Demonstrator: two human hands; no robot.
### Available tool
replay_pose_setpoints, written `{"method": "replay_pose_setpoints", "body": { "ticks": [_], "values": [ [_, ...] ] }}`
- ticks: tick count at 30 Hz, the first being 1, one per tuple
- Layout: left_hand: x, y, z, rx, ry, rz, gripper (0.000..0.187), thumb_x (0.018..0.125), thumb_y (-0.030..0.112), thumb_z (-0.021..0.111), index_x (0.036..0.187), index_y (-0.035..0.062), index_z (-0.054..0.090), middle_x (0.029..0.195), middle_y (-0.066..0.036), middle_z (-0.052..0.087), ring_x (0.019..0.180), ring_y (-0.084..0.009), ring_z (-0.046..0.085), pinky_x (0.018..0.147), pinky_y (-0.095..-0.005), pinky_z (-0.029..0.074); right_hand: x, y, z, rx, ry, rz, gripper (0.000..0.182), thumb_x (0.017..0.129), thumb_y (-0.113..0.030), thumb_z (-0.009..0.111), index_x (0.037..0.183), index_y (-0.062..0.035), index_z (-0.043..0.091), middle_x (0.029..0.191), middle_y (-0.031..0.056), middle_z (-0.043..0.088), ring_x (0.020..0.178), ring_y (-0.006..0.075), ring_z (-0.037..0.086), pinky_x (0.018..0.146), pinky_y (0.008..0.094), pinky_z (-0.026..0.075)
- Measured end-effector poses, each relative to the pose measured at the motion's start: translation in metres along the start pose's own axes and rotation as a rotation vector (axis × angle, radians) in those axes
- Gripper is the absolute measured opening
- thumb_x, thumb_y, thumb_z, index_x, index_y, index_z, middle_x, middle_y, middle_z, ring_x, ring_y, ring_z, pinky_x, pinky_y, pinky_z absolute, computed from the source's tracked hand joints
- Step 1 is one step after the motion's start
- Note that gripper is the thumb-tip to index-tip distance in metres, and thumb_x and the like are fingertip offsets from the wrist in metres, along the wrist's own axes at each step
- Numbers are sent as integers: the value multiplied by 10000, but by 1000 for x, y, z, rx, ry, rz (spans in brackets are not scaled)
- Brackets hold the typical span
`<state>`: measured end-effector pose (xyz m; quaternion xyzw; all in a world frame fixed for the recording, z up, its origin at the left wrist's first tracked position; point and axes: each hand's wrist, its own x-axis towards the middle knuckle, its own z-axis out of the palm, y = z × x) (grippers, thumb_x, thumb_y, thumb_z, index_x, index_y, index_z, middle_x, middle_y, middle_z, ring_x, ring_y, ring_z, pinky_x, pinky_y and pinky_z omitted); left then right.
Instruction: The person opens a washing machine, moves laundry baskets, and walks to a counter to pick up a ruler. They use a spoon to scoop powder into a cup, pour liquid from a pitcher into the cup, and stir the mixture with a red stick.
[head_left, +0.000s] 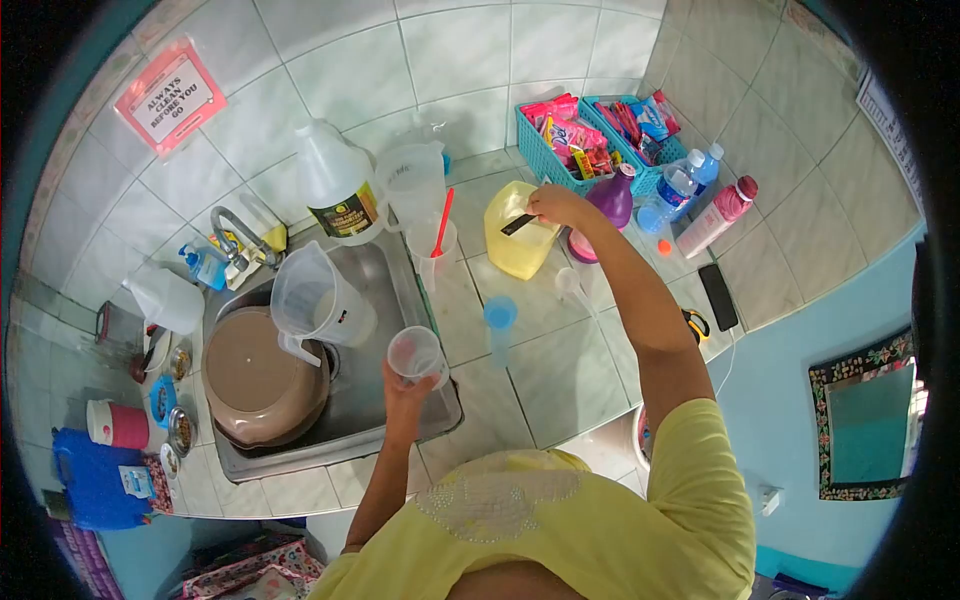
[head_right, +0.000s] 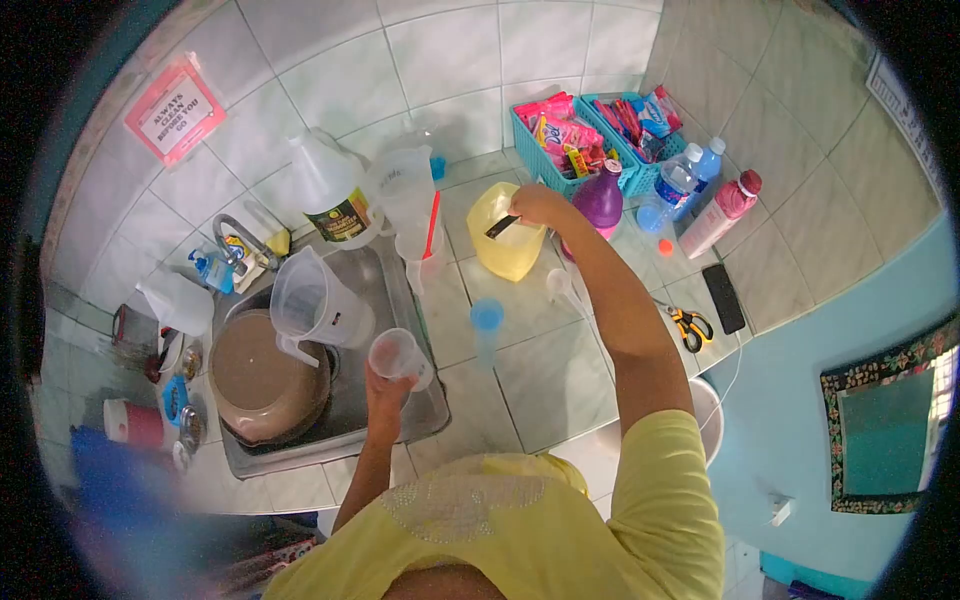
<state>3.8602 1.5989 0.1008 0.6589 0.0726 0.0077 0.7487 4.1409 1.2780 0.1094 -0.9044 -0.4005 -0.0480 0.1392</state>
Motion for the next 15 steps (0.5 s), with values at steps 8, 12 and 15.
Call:
{"method": "replay_pose_setpoints", "body": {
  "ticks": [8, 12, 15],
  "values": [
    [2, 4, 13, -1, -79, -68, 626, 635, -2, 636, 1181, 45, 334, 1133, -74, 412, 1050, -192, 431, 860, -318, 386, -48, -52, -45, 814, 70, 565, 145, 779, -160, 519, 715, -32, 539, 523, 6, 444, 428, 106, 398, 394, 238, 314],
    [3, 9, 21, -52, -99, -52, 637, 634, -6, 630, 1189, 48, 323, 1134, -78, 408, 1048, -197, 430, 861, -322, 387, -68, -79, -56, 1211, 255, 860, 157, 811, -173, 502, 693, -68, 512, 520, -27, 409, 420, 51, 359, 360, 198, 269],
    [3, 8, 24, -42, -105, -50, 638, 633, -5, 626, 1189, 49, 319, 1131, -83, 407, 1046, -201, 430, 861, -323, 386, -84, -78, -42, 1378, 347, 884, 128, 820, -171, 488, 724, -87, 495, 512, -36, 408, 411, 47, 358, 337, 196, 246]
  ]
}}
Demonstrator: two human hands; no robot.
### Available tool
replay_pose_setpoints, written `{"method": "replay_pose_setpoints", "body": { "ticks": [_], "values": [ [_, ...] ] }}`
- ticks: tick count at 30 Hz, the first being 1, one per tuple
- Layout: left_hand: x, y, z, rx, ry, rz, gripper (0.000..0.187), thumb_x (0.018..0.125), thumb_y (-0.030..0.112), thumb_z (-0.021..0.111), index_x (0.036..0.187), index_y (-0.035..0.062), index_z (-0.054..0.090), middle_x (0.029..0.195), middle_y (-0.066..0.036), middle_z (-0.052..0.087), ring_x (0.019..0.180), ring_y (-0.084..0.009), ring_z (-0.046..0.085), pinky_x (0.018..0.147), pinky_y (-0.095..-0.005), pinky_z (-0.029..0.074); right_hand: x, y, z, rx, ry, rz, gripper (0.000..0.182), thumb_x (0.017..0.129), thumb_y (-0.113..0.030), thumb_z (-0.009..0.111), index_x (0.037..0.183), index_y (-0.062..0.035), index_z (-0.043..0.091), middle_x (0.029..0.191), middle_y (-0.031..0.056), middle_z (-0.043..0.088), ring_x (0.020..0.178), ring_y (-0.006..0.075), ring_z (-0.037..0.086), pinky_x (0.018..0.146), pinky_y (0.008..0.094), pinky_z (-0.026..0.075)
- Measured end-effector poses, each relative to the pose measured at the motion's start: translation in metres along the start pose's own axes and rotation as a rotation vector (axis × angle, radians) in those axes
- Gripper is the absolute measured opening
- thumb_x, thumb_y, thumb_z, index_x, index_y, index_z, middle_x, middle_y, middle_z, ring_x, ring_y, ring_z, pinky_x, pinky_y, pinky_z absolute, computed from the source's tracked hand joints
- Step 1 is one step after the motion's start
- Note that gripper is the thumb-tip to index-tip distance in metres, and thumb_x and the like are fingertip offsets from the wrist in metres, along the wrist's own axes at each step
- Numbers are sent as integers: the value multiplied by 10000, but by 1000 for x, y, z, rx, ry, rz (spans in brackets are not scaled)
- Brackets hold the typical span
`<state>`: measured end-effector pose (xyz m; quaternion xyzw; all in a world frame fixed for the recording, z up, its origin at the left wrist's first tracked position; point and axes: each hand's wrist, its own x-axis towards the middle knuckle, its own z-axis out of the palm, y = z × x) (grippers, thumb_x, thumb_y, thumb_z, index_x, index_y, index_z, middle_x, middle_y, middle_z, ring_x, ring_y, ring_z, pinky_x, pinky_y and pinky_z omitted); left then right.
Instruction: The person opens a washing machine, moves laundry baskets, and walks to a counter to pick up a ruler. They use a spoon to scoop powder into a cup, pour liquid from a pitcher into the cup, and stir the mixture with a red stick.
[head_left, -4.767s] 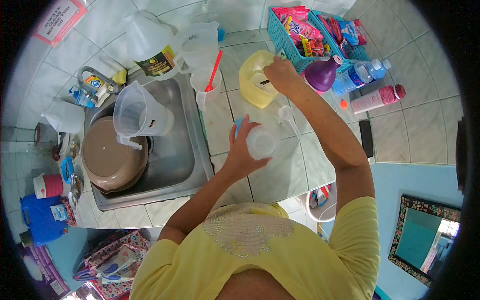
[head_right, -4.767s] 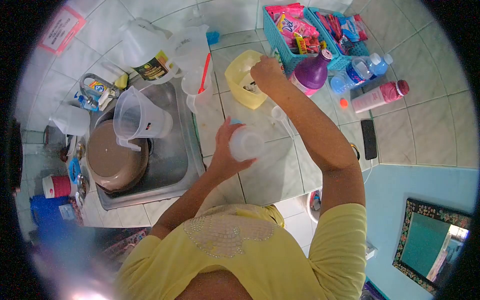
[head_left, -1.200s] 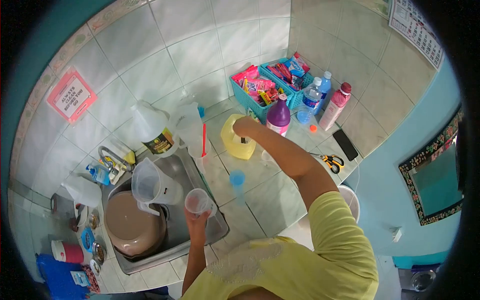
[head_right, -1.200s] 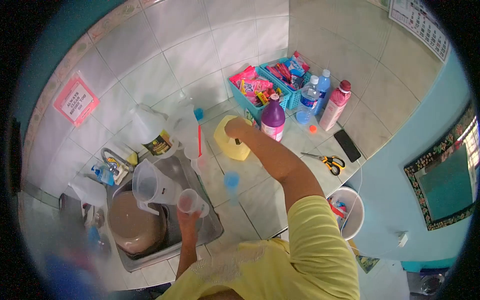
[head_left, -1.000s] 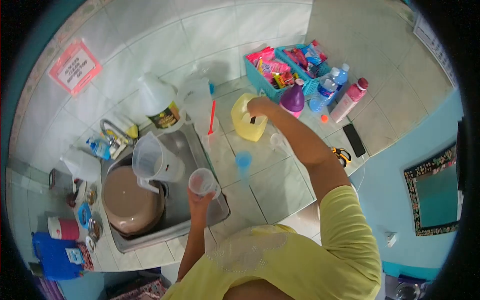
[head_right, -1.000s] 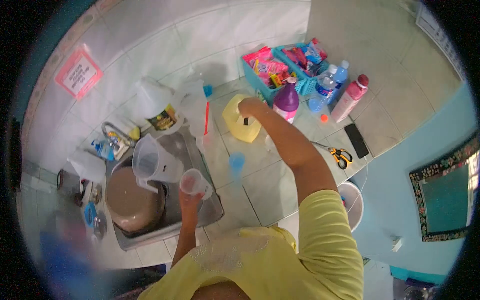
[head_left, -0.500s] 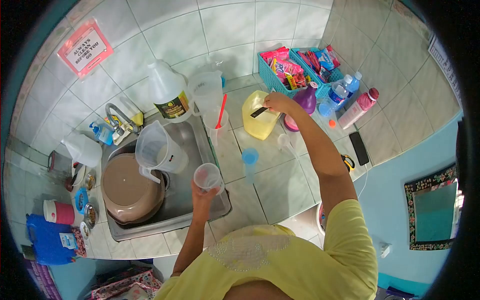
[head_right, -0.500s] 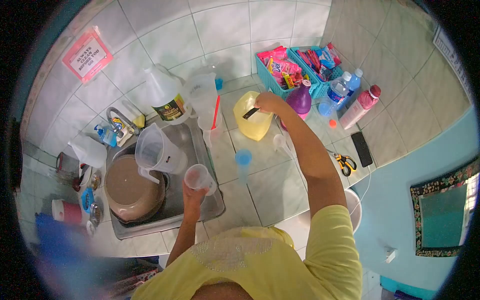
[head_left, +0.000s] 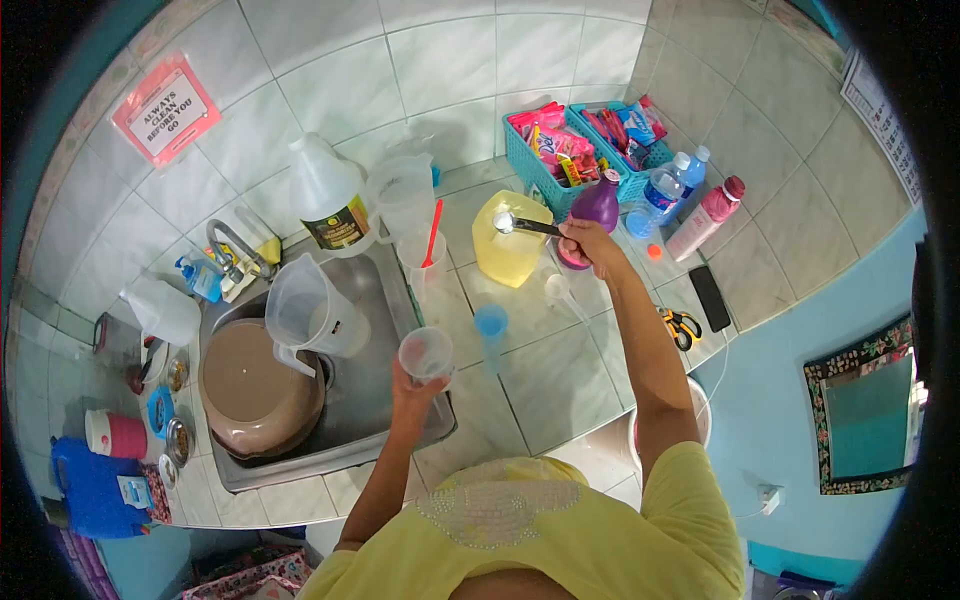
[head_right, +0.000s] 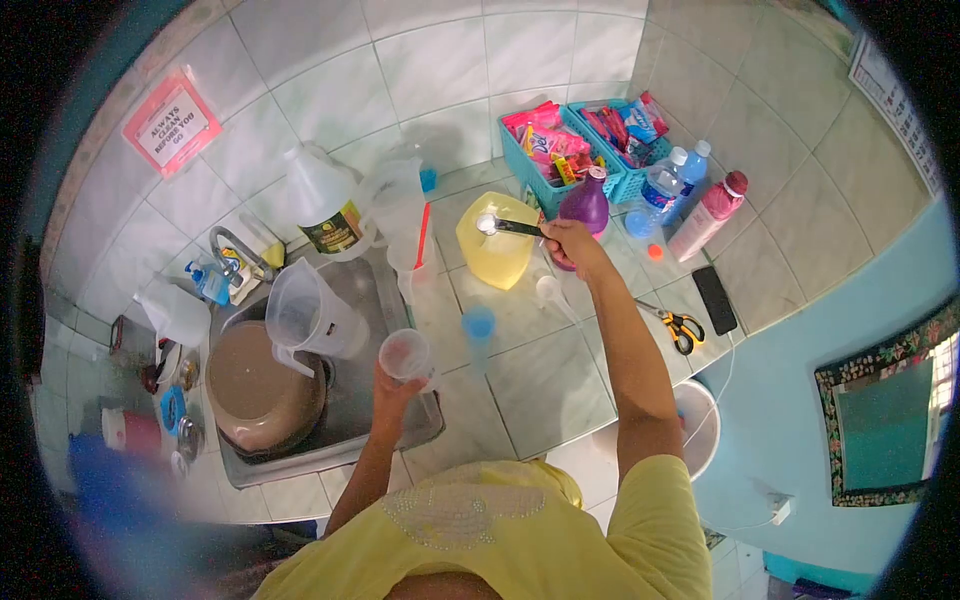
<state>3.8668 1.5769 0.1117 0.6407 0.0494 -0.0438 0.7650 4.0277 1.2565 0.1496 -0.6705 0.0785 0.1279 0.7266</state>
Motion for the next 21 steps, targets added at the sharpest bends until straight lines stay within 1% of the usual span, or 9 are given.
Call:
{"method": "replay_pose_setpoints", "body": {
  "ticks": [1, 3, 5, 9, 11, 13, 15, 19, 21],
  "values": [
    [0, 0, 0, -18, -9, -10, 635, 633, -4, 626, 1187, 48, 319, 1130, -84, 406, 1048, -201, 428, 862, -323, 384, -3, 5, 2, 26, 47, 3, 127, 824, -178, 483, 721, -105, 471, 510, -43, 405, 396, 43, 343, 321, 197, 226],
    [-1, 0, 1, -37, -22, -15, 632, 634, -3, 625, 1185, 47, 319, 1130, -84, 406, 1049, -200, 426, 863, -324, 382, -10, 14, 4, 35, 86, -1, 128, 825, -178, 482, 716, -113, 461, 509, -46, 402, 392, 43, 340, 319, 193, 221],
    [-2, 2, 1, 36, -45, 29, 628, 636, -3, 623, 1182, 46, 317, 1128, -86, 405, 1051, -199, 424, 866, -324, 377, -14, 22, 6, 67, 143, -3, 135, 828, -183, 478, 713, -119, 448, 508, -46, 399, 384, 43, 328, 314, 189, 213],
    [-1, -4, -3, 25, -53, 67, 624, 638, -3, 623, 1181, 47, 319, 1125, -83, 406, 1049, -194, 425, 868, -320, 376, -15, 32, 11, 193, 163, -5, 133, 827, -188, 487, 727, -107, 454, 514, -39, 400, 393, 48, 330, 320, 190, 221],
    [-2, -2, -4, 18, -46, 26, 620, 641, -5, 623, 1180, 48, 321, 1126, -81, 405, 1045, -190, 429, 860, -312, 381, -15, 33, 11, 205, 169, -27, 125, 826, -186, 488, 735, -108, 456, 515, -38, 401, 393, 48, 330, 321, 189, 223],
    [-2, -1, -4, 26, -33, 23, 620, 643, -9, 621, 1182, 49, 320, 1128, -81, 404, 1045, -188, 430, 860, -309, 384, -16, 32, 13, 216, 175, -47, 117, 826, -185, 489, 743, -108, 459, 517, -37, 402, 393, 48, 330, 322, 188, 224],
    [-1, -1, -5, 34, -21, 19, 620, 645, -12, 618, 1184, 49, 319, 1130, -82, 404, 1045, -186, 430, 859, -305, 387, -16, 31, 15, 205, 181, -13, 117, 827, -185, 487, 744, -108, 460, 516, -38, 401, 394, 49, 331, 325, 188, 228],
    [-1, -5, -5, 14, -9, 25, 631, 644, -22, 616, 1193, 48, 312, 1147, -92, 395, 1061, -196, 421, 870, -310, 392, -14, 33, 14, 202, 200, -14, 123, 829, -185, 485, 736, -108, 463, 517, -38, 402, 395, 50, 332, 329, 186, 231],
    [-2, -5, -6, 8, -5, 26, 634, 643, -25, 615, 1195, 48, 311, 1153, -95, 391, 1066, -200, 418, 874, -313, 392, -14, 34, 14, 204, 215, -58, 125, 832, -182, 480, 734, -106, 467, 521, -37, 405, 394, 51, 333, 327, 184, 230]
  ]
}}
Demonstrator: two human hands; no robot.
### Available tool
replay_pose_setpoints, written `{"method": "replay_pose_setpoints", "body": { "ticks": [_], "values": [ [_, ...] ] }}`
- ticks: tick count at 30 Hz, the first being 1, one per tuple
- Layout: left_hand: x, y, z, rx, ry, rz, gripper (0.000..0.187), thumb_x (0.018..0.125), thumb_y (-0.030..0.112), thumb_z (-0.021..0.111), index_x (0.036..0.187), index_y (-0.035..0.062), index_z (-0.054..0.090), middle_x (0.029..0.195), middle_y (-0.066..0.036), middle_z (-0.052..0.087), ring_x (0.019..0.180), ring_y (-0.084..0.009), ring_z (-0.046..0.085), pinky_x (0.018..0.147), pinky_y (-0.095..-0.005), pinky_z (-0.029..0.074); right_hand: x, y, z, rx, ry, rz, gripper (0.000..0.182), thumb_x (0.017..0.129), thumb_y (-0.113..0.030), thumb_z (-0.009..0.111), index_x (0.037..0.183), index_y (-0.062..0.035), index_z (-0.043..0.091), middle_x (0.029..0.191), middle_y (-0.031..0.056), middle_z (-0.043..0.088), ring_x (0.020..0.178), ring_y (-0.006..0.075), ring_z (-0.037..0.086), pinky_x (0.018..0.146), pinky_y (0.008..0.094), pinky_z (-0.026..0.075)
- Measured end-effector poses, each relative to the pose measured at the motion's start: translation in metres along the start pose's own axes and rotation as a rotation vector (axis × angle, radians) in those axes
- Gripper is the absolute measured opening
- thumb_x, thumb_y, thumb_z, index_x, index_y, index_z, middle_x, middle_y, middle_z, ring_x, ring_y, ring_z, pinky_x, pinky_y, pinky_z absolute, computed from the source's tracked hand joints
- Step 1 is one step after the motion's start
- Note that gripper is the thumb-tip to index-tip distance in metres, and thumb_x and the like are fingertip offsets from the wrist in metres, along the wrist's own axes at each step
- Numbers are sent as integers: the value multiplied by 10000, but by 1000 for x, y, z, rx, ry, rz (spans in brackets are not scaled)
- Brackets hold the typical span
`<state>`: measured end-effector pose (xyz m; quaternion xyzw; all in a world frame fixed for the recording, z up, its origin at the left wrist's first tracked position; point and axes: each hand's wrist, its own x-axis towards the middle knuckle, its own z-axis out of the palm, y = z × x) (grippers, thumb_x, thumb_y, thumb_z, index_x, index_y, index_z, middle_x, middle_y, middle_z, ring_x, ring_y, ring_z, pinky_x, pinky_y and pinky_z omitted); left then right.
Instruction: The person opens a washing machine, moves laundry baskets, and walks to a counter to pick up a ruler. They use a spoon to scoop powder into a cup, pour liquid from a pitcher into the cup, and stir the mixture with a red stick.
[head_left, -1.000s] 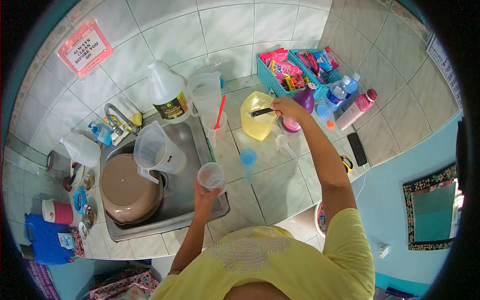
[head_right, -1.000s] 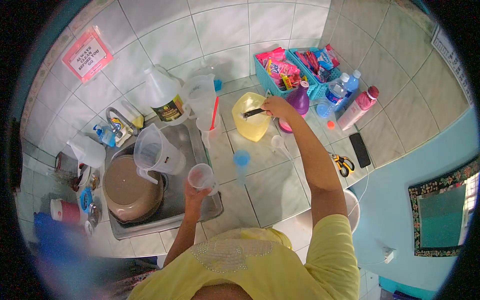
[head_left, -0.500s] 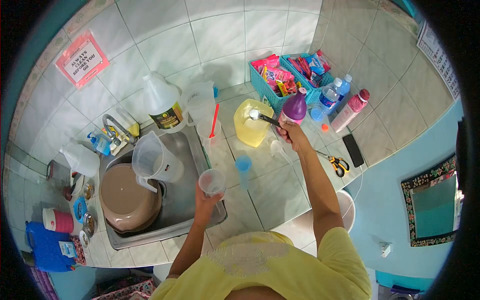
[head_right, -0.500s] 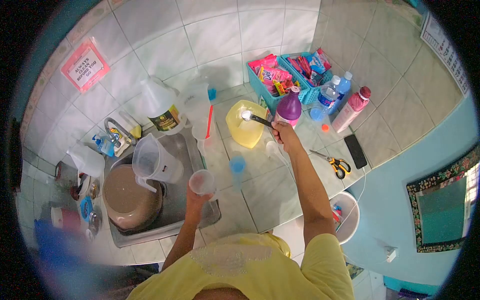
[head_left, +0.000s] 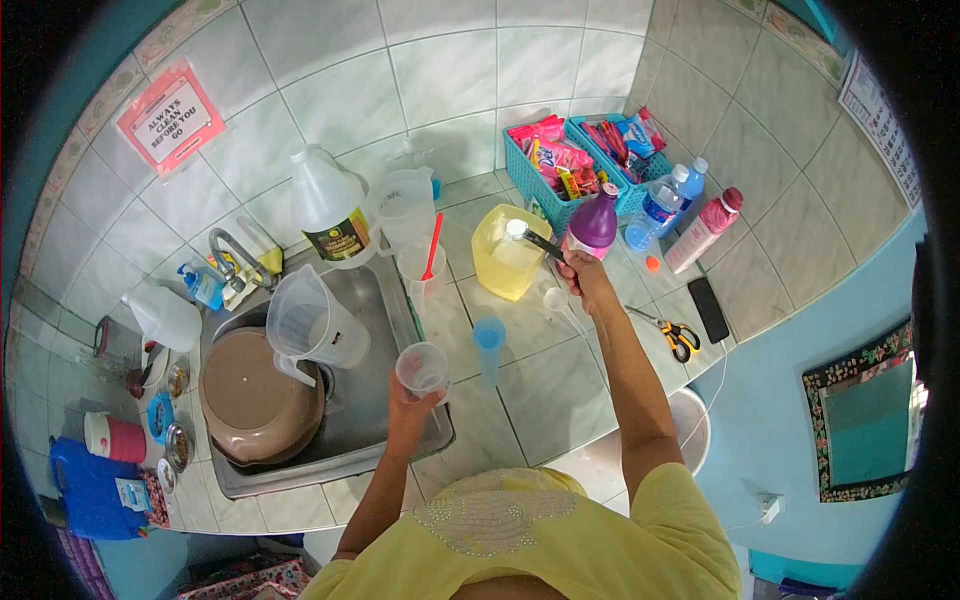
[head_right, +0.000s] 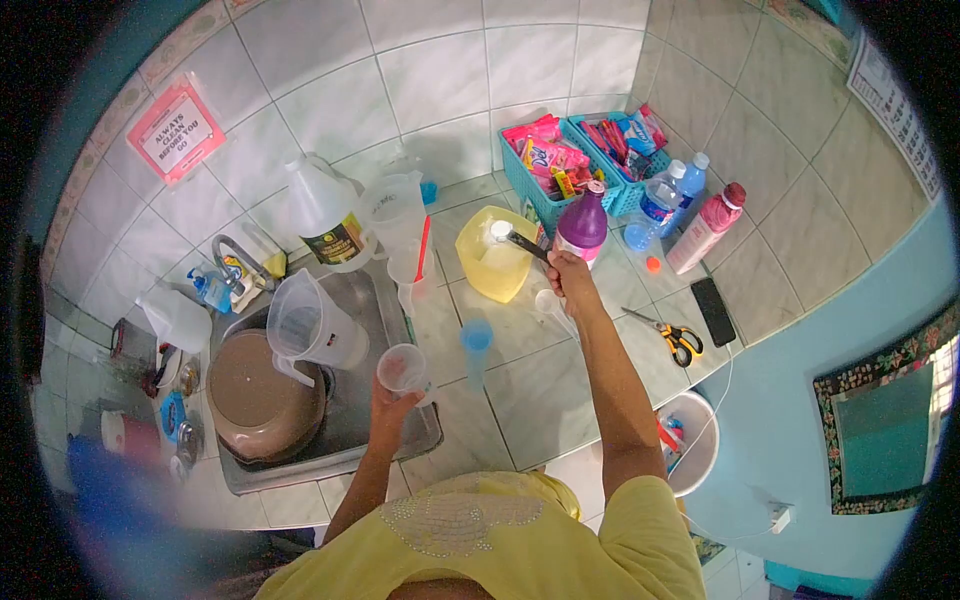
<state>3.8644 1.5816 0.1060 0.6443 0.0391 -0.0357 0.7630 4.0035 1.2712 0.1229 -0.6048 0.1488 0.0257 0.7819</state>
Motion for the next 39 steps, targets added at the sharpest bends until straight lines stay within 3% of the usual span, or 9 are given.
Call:
{"method": "replay_pose_setpoints", "body": {
  "ticks": [15, 20, 23, 29, 31, 37, 39],
  "values": [
    [21, -1, 5, 103, -40, -4, 640, 644, -11, 620, 1201, 43, 310, 1164, -95, 389, 1068, -200, 416, 888, -323, 368, -2, -1, 1, -7, -8, 16, 111, 833, -171, 484, 754, -97, 460, 528, -38, 394, 407, 48, 333, 329, 176, 232],
    [53, 21, 38, 191, -60, 126, 651, 628, 25, 649, 1191, 31, 324, 1140, -103, 407, 1073, -208, 409, 897, -337, 353, -3, 0, 2, 22, -31, 28, 115, 832, -174, 487, 745, -106, 456, 531, -37, 400, 415, 48, 338, 332, 174, 235],
    [94, -8, 52, 87, -150, 271, 651, 605, 38, 666, 1173, 25, 349, 1116, -106, 423, 1058, -211, 419, 885, -328, 358, -5, -2, 4, 32, -22, 32, 123, 832, -177, 489, 735, -112, 450, 532, -37, 402, 415, 48, 337, 332, 174, 235],
    [128, 5, 86, 381, -140, 315, 633, 556, 80, 690, 1117, 13, 404, 1059, -129, 462, 1027, -250, 427, 872, -339, 347, -18, -9, 10, 39, -26, -1, 139, 833, -187, 492, 722, -121, 439, 534, -43, 403, 418, 42, 336, 335, 171, 232],
    [132, 1, 89, 348, -129, 311, 627, 556, 89, 691, 1112, 15, 410, 1053, -129, 467, 1032, -260, 422, 879, -345, 338, -25, -15, 14, 40, -37, -3, 142, 833, -190, 493, 720, -123, 437, 534, -46, 402, 419, 41, 334, 340, 168, 231],
    [133, 11, 89, 358, -121, 387, 627, 554, 116, 699, 1107, 17, 420, 1055, -124, 470, 1038, -269, 415, 885, -350, 327, -50, -34, 32, -99, -50, -146, 148, 840, -224, 487, 752, -106, 501, 534, -57, 403, 425, 23, 318, 369, 170, 205],
    [132, 13, 88, 367, -108, 406, 628, 555, 119, 700, 1108, 17, 419, 1059, -124, 468, 1037, -268, 415, 884, -350, 328, -54, -35, 35, -440, -33, -381, 108, 838, -158, 482, 838, -55, 513, 529, -22, 420, 468, 95, 421, 440, 200, 336]
  ]
}}
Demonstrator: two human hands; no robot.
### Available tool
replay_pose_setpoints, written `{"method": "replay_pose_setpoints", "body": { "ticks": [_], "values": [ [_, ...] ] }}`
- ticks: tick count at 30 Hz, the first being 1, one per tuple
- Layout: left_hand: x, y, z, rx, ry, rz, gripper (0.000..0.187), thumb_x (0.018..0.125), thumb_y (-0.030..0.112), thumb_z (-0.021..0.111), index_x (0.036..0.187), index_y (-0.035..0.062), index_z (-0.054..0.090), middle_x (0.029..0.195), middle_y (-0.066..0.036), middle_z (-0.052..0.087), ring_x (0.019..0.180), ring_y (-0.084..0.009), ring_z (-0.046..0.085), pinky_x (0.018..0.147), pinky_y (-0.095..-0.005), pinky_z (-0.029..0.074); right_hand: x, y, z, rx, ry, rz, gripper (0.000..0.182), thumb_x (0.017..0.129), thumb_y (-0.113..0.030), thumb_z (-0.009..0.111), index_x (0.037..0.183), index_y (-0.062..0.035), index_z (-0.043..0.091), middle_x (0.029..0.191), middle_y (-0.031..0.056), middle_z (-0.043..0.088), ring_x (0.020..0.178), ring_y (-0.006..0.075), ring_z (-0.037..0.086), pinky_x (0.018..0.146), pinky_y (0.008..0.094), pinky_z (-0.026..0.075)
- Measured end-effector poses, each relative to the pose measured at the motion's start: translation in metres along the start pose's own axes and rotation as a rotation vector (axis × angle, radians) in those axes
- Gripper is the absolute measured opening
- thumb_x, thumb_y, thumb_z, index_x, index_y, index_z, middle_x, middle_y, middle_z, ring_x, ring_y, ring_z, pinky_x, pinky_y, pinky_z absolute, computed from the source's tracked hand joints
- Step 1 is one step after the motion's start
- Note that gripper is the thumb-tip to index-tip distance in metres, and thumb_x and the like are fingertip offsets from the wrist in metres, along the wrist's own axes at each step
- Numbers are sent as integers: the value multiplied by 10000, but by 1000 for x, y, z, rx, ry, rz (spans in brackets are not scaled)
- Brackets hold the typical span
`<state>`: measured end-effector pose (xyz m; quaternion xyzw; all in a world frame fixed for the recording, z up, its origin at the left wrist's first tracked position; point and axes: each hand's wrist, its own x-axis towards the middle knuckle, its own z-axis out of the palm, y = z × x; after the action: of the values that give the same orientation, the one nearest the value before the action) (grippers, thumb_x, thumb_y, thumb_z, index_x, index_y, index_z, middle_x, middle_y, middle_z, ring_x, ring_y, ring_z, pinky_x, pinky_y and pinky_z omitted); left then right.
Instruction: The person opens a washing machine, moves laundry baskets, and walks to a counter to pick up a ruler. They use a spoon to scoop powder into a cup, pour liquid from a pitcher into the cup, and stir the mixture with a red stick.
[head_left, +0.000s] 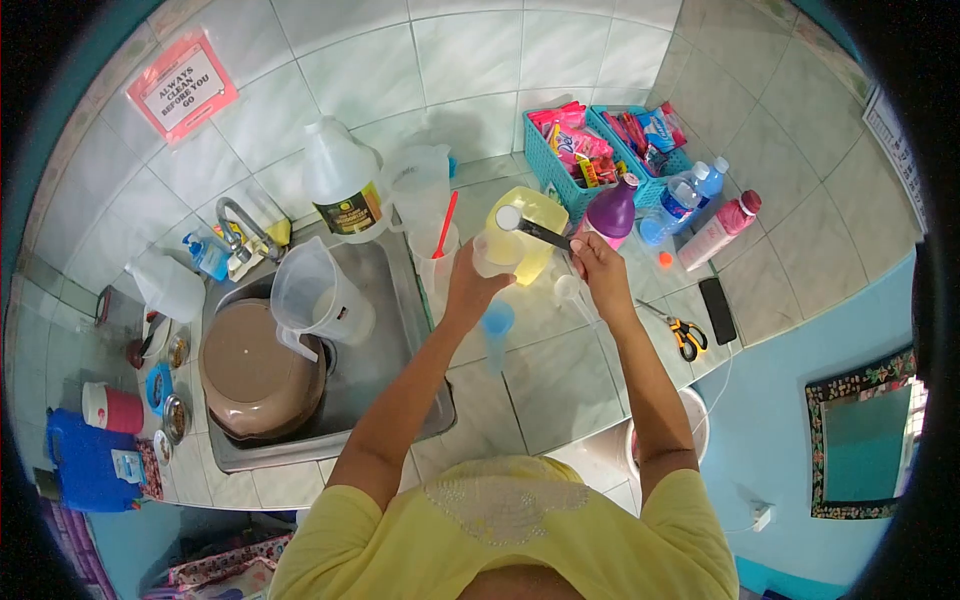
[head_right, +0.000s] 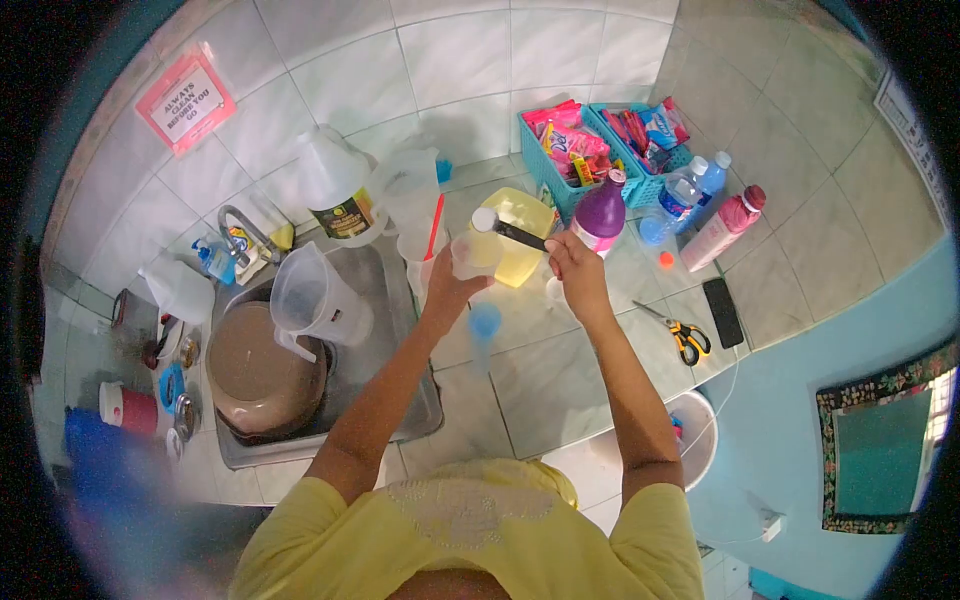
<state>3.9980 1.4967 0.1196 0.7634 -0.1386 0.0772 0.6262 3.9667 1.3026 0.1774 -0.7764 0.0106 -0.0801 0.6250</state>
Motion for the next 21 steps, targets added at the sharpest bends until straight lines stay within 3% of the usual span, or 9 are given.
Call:
{"method": "replay_pose_setpoints", "body": {
  "ticks": [1, 3, 4, 7, 11, 14, 16, 20, 21],
  "values": [
    [0, 1, 0, 13, 9, -25, 627, 554, 117, 701, 1106, 18, 420, 1058, -124, 468, 1035, -267, 416, 884, -349, 328, -3, -3, 3, 0, -5, 2, 108, 838, -158, 482, 838, -55, 513, 529, -22, 420, 468, 95, 421, 440, 200, 336],
    [2, 0, -1, 26, 18, -52, 625, 554, 114, 702, 1105, 19, 422, 1056, -123, 467, 1034, -266, 418, 884, -349, 329, -13, -12, 9, -633, 121, -583, 110, 781, -107, 510, 866, -38, 519, 607, 20, 479, 606, 162, 508, 532, 248, 412],
    [4, -1, -1, -45, -7, -62, 627, 554, 111, 703, 1107, 21, 421, 1051, -124, 468, 1033, -267, 417, 883, -348, 329, -17, -18, 9, -633, 119, -581, 110, 781, -107, 510, 866, -38, 519, 607, 20, 479, 606, 162, 508, 532, 248, 412],
    [3, -6, 0, -151, -27, -68, 630, 552, 106, 705, 1109, 24, 421, 1041, -124, 468, 1028, -269, 418, 880, -349, 331, -26, -28, 8, -1053, -20, -885, 218, 645, -60, 522, 864, -68, 524, 741, 35, 514, 768, 177, 520, 585, 281, 449],
    [3, -15, 1, -142, -2, -85, 631, 545, 95, 711, 1104, 26, 427, 1035, -121, 472, 1013, -265, 426, 871, -352, 339, -25, -28, 5, -1095, -86, -875, 211, 658, -58, 519, 870, -64, 521, 747, 40, 520, 760, 180, 527, 588, 289, 449],
    [1, -12, 0, -152, 11, -61, 623, 541, 76, 710, 1097, 28, 433, 1043, -114, 470, 1015, -253, 429, 872, -348, 343, -11, -15, 4, -841, -22, -848, 183, 691, -60, 513, 874, -56, 519, 736, 61, 531, 707, 197, 539, 585, 311, 448],
    [-4, 6, -8, -145, -24, -89, 615, 544, 61, 705, 1096, 30, 436, 1051, -110, 466, 1021, -243, 428, 869, -339, 348, 3, -9, 3, -525, 68, -385, 126, 752, -81, 520, 873, -48, 531, 668, 68, 526, 603, 205, 517, 532, 316, 428],
    [-17, -27, -12, -94, 42, -65, 610, 560, 20, 686, 1110, 30, 422, 1076, -93, 454, 1030, -212, 430, 866, -308, 359, 43, -1, -4, -482, 65, -267, 118, 781, -127, 507, 850, -35, 535, 665, 106, 556, 606, 218, 549, 534, 329, 433],
    [-20, -24, -15, -96, 38, -68, 610, 560, 20, 686, 1110, 30, 422, 1076, -93, 454, 1030, -212, 430, 866, -308, 359, 53, 3, -3, -751, 64, -413, 113, 772, -120, 504, 831, -34, 548, 690, 113, 570, 630, 222, 564, 538, 334, 441]
  ]
}}
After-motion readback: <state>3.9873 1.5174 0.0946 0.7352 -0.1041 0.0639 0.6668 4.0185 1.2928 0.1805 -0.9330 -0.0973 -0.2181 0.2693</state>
